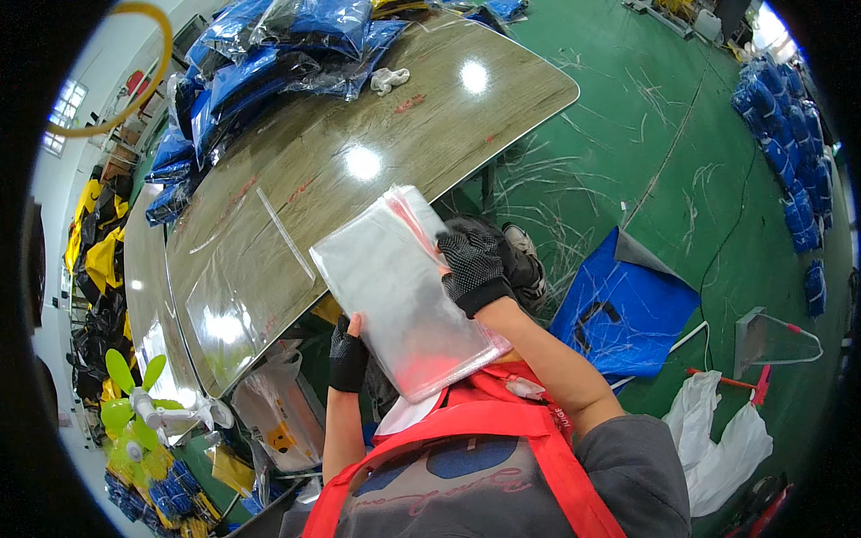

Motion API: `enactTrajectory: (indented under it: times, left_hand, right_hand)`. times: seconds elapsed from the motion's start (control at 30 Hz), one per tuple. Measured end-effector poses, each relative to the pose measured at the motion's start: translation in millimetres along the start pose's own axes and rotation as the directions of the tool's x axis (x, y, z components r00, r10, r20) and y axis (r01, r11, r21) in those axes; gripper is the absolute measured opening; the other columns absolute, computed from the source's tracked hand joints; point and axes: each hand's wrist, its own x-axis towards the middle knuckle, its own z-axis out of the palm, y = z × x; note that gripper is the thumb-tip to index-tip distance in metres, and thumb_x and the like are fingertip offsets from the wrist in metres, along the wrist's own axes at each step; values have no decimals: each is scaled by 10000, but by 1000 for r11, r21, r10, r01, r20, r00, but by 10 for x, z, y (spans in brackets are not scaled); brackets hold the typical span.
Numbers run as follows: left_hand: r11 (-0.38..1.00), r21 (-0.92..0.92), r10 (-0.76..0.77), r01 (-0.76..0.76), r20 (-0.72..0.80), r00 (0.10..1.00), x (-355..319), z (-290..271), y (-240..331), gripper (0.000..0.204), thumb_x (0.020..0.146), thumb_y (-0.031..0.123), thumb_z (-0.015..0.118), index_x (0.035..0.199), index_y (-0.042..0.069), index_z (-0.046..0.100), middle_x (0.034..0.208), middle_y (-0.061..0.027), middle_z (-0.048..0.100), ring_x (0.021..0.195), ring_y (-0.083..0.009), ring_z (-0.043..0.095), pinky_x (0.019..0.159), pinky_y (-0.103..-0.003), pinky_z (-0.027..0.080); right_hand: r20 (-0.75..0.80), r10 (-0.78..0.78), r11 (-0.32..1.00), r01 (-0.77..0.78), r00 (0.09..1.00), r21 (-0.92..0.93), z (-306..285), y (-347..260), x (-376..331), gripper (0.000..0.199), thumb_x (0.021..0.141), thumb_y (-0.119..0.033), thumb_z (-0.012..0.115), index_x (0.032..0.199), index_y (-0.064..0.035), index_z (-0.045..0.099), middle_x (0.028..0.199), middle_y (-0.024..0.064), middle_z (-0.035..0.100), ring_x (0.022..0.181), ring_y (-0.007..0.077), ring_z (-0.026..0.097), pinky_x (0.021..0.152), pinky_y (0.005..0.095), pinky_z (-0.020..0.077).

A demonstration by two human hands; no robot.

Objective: The person folds blue and yellow fabric items, places them into clear plastic bags, and secures the bags with white straps. The person handles the items one at a time, folds them, inserts them into bags, and ties the bags shut.

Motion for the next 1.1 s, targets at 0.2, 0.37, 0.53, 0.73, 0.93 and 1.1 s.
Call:
enactTrajectory:
  times: [0.2,0.37,0.53,0.73,0.93,1.1]
  left_hand:
    - [992,102,-86,80,58,995,117,-144,-1,410,851,199,638,1198,9,532,1084,-64,610,979,-166,574,881,-308,446]
    - [963,-151,-207,223,112,972,144,-106,-79,414,838,151,654,1196,0,513,1071,-81,615,959,-189,599,847,-330,488]
    - [636,-741,53,215,320,946,12,1,-625,359,903,175,557,1211,-1,504,1120,-98,591,1042,-214,557,916,-340,455]
    - [661,-746,60,77,156,986,-150,6,-746,362,918,232,527,1203,8,520,1111,-99,592,1037,-215,554,923,-335,443]
    - [891,-455,-24,-16,-83,996,-381,-828,-601,378,932,288,498,1195,18,535,1102,-99,594,1033,-217,550,931,-330,431]
    - [984,-177,0,-34,-188,982,-410,-1649,-627,400,945,335,473,1188,26,548,1095,-99,595,1029,-218,548,937,-327,421]
  right_hand:
    - [242,229,830,-319,943,457,15,48,179,373,694,-140,665,1048,-28,624,1038,185,611,947,363,578,888,398,448]
    - [260,12,980,-63,966,189,-85,-80,213,293,749,-191,605,1005,-63,665,884,193,640,774,353,625,691,412,496]
    - [246,-765,639,750,595,171,-1159,-1208,372,227,803,-232,584,945,-58,623,866,128,639,763,284,641,657,392,526]
    - [406,-822,533,792,399,299,-1374,-713,-63,315,787,-287,656,1049,-111,644,1163,97,601,1090,321,572,970,507,427]
    - [417,-529,758,632,739,-158,-966,758,-848,358,722,-277,681,1079,-298,667,1165,12,616,1151,273,533,949,464,432]
    - [329,-537,791,600,777,-124,-730,920,-1028,357,752,-208,651,1091,-320,645,1229,-13,587,1172,313,515,976,479,403]
